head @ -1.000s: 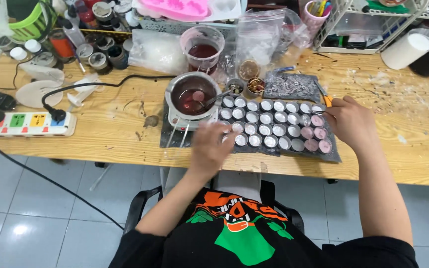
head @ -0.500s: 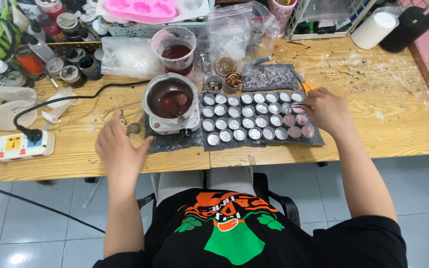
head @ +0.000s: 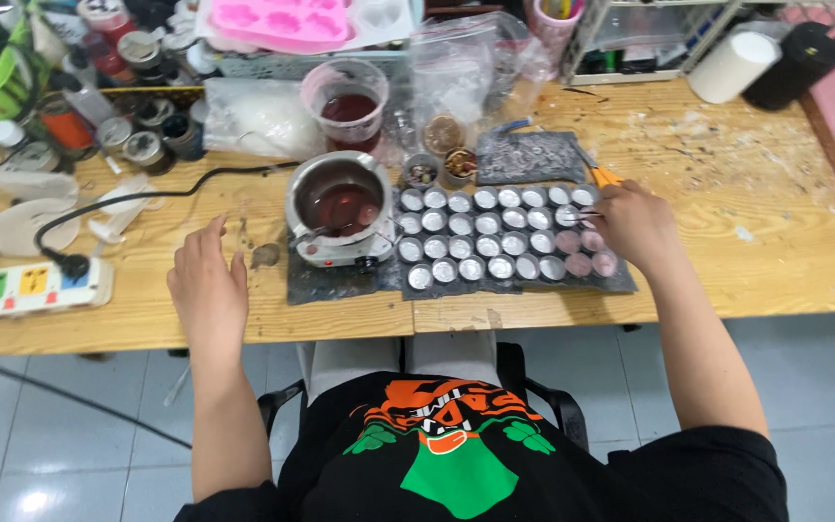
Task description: Stirring and pouring melted dark red wax from a small heater pot into round metal containers.
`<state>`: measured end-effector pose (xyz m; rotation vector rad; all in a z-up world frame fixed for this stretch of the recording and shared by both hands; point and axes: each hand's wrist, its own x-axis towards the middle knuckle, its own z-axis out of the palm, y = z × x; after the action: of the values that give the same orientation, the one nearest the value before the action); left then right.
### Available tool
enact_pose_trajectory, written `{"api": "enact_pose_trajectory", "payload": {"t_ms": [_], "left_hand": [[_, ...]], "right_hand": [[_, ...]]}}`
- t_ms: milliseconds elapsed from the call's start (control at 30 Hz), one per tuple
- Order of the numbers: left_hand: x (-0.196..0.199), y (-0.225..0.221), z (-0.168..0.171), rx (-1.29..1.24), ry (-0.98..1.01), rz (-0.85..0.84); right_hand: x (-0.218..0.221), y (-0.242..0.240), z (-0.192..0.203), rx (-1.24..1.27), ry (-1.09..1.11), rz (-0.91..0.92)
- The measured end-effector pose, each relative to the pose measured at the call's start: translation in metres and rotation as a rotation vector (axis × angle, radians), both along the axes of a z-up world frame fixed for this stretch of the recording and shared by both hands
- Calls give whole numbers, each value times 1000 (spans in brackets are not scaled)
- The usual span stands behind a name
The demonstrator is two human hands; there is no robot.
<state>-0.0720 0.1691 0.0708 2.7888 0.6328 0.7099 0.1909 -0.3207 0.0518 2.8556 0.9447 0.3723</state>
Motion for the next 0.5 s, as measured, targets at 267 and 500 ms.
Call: {"api": "enact_pose_trajectory", "payload": {"t_ms": [267,500], "left_hand": [[-3,27,23,61,-85,31],[77,79,1,312,-164,-363]], "right_hand": [[-15,0,14,108,-8,-26],[-27,10,9,198,69,-110]]}}
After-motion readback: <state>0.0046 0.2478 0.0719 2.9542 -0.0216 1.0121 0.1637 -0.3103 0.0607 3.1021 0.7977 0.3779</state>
